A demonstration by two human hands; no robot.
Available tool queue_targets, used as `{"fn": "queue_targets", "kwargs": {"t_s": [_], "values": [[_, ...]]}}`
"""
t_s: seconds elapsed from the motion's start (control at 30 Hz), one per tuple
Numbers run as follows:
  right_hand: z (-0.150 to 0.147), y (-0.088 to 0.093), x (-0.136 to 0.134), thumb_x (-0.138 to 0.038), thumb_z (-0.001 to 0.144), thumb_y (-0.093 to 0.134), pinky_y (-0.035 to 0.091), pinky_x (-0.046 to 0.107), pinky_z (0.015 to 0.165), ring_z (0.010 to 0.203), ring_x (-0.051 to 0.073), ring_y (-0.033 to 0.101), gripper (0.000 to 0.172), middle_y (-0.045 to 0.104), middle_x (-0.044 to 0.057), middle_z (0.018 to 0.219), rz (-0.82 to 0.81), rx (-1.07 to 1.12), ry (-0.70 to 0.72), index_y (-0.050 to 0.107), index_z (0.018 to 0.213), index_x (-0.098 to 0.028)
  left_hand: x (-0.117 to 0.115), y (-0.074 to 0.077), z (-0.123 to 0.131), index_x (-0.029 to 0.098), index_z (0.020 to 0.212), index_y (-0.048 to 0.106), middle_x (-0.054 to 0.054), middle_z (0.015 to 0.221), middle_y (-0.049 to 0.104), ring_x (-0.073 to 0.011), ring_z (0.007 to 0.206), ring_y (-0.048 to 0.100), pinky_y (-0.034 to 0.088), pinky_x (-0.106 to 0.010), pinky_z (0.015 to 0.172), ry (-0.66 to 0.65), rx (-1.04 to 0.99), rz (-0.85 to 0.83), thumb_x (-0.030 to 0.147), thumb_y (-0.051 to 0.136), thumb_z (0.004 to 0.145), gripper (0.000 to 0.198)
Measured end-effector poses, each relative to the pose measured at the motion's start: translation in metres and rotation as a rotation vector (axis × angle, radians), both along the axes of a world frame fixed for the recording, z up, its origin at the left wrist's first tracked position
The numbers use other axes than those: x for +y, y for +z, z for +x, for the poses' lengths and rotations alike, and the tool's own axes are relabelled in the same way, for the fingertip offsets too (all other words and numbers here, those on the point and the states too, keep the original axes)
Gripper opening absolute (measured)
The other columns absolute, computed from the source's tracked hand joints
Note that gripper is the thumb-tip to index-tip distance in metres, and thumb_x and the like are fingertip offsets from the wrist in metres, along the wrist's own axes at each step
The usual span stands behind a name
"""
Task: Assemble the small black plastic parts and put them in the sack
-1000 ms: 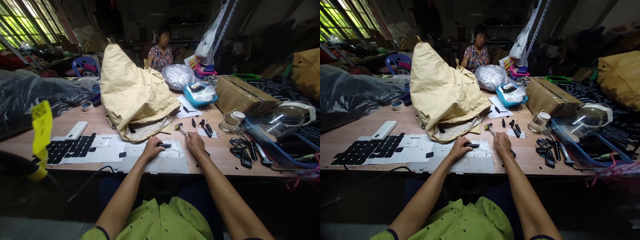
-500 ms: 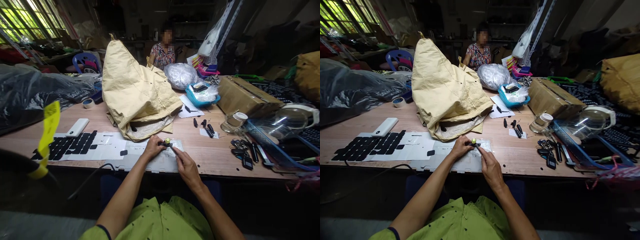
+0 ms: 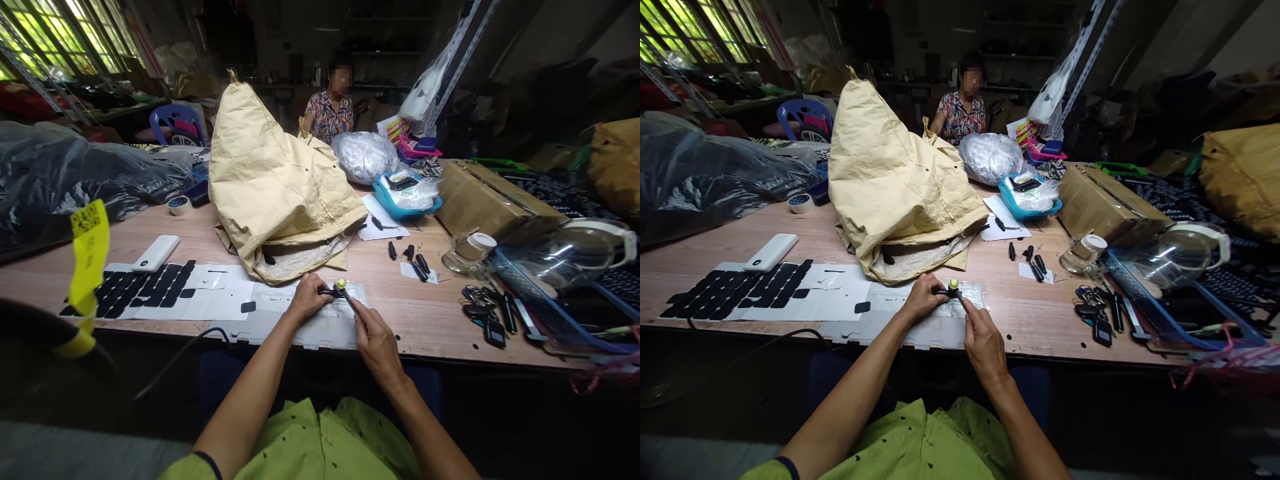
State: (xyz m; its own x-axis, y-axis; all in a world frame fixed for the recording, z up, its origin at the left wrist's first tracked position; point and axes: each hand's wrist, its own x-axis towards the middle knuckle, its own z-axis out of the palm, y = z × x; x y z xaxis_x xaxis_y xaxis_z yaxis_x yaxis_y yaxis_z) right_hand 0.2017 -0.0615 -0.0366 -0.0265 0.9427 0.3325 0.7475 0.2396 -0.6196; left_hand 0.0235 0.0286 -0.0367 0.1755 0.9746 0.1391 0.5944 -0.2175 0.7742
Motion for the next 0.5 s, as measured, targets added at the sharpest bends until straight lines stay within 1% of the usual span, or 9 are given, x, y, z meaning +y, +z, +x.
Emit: {"fn": "queue_targets", "kwargs": {"t_s": [0.1,0.17,0.23,0.3,0.37,0.43,0.5], "values": [[0.006,-0.003,0.006,-0.024,0.094,0.039,0.052,0.030,0.082,0.096,0.019,0.064,0.042,0.069,0.006,0.103,-0.008,-0.010,-0.001,0.063,0.128,-0.028,-0.001,0.000,0.001,0.020,0.070,0.069,-0.001,0.079,0.062,-0.0206,0.086,0.053,0.043,-0.033,0.078,0.008,0.000,-0.003,0.016,0.081,0.064,0.014],[0.012,-0.003,0.017,-0.025,0.094,0.039,0.050,0.029,0.079,0.095,0.019,0.063,0.041,0.068,0.006,0.104,0.014,-0.049,-0.060,0.064,0.126,-0.027,-0.001,-0.001,0.001,0.020,0.071,0.069,-0.001,0.080,0.062,-0.0208,0.087,0.053,0.043,-0.033,0.079,0.003,0.012,0.003,0.017,0.081,0.065,0.014],[0.020,-0.002,0.034,-0.025,0.094,0.041,0.047,0.028,0.074,0.090,0.018,0.061,0.038,0.067,0.006,0.103,0.034,-0.133,-0.152,0.065,0.125,-0.026,-0.001,-0.001,0.000,0.020,0.072,0.067,-0.001,0.080,0.061,-0.0211,0.088,0.053,0.043,-0.034,0.080,-0.004,0.034,0.011,0.018,0.079,0.067,0.013],[0.029,-0.001,0.056,-0.023,0.093,0.045,0.043,0.027,0.069,0.085,0.018,0.059,0.035,0.066,0.006,0.098,0.033,-0.259,-0.233,0.066,0.121,-0.025,-0.001,-0.001,-0.001,0.021,0.074,0.066,-0.002,0.081,0.061,-0.0213,0.087,0.052,0.043,-0.035,0.081,-0.017,0.062,0.022,0.020,0.076,0.070,0.010],[0.038,-0.001,0.078,-0.018,0.091,0.047,0.039,0.028,0.069,0.083,0.019,0.055,0.033,0.064,0.007,0.090,0.029,-0.398,-0.262,0.069,0.115,-0.022,-0.001,-0.002,-0.003,0.021,0.076,0.064,-0.002,0.083,0.061,-0.0215,0.088,0.052,0.043,-0.035,0.082,-0.035,0.077,0.040,0.022,0.070,0.076,0.006],[0.044,-0.004,0.097,-0.016,0.090,0.048,0.036,0.028,0.068,0.082,0.019,0.052,0.030,0.062,0.007,0.086,0.033,-0.501,-0.282,0.070,0.111,-0.022,-0.001,-0.002,-0.004,0.022,0.080,0.063,-0.002,0.087,0.062,-0.0214,0.089,0.052,0.043,-0.036,0.084,-0.045,0.065,0.049,0.023,0.062,0.082,0.002],[0.046,-0.009,0.109,-0.016,0.090,0.050,0.033,0.029,0.067,0.083,0.020,0.050,0.028,0.060,0.007,0.085,0.047,-0.562,-0.300,0.070,0.109,-0.022,-0.003,-0.004,-0.005,0.023,0.087,0.061,-0.002,0.090,0.063,-0.0211,0.091,0.053,0.043,-0.035,0.085,-0.025,0.031,0.035,0.023,0.055,0.085,0.006]]}}
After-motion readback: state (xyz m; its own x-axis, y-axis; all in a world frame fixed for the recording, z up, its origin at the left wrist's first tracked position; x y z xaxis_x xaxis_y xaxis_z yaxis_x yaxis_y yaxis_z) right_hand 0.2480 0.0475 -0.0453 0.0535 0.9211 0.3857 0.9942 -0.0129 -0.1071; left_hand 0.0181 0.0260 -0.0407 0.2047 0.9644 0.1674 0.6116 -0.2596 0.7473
